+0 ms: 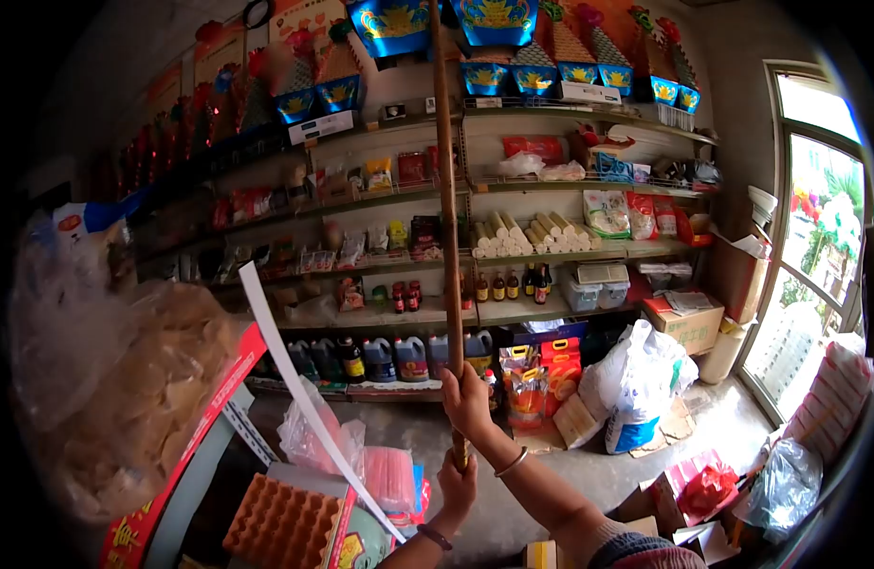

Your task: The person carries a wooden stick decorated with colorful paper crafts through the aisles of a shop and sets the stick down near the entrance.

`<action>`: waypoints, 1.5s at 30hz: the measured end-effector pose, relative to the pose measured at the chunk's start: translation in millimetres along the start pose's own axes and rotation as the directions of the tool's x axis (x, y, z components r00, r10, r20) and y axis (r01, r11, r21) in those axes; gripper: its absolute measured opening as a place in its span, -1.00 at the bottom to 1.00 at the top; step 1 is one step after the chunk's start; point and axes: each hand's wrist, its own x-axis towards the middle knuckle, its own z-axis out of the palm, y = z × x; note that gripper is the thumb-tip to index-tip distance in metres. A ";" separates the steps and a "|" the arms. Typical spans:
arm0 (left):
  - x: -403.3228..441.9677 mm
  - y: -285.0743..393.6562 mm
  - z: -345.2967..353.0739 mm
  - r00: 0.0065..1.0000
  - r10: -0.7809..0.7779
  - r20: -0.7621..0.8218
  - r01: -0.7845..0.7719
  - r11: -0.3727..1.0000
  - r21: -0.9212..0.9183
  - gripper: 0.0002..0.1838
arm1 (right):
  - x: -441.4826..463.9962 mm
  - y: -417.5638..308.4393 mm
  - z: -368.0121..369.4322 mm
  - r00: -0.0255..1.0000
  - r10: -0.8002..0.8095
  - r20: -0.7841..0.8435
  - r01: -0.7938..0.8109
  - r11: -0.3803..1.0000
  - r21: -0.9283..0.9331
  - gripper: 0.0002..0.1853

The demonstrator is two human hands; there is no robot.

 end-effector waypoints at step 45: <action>562.1 -217.7 157.6 0.992 -0.045 -0.115 0.025 0.985 -0.173 -0.64 | 510.0 317.2 218.1 0.927 -0.102 0.361 -0.022 0.946 0.323 -0.82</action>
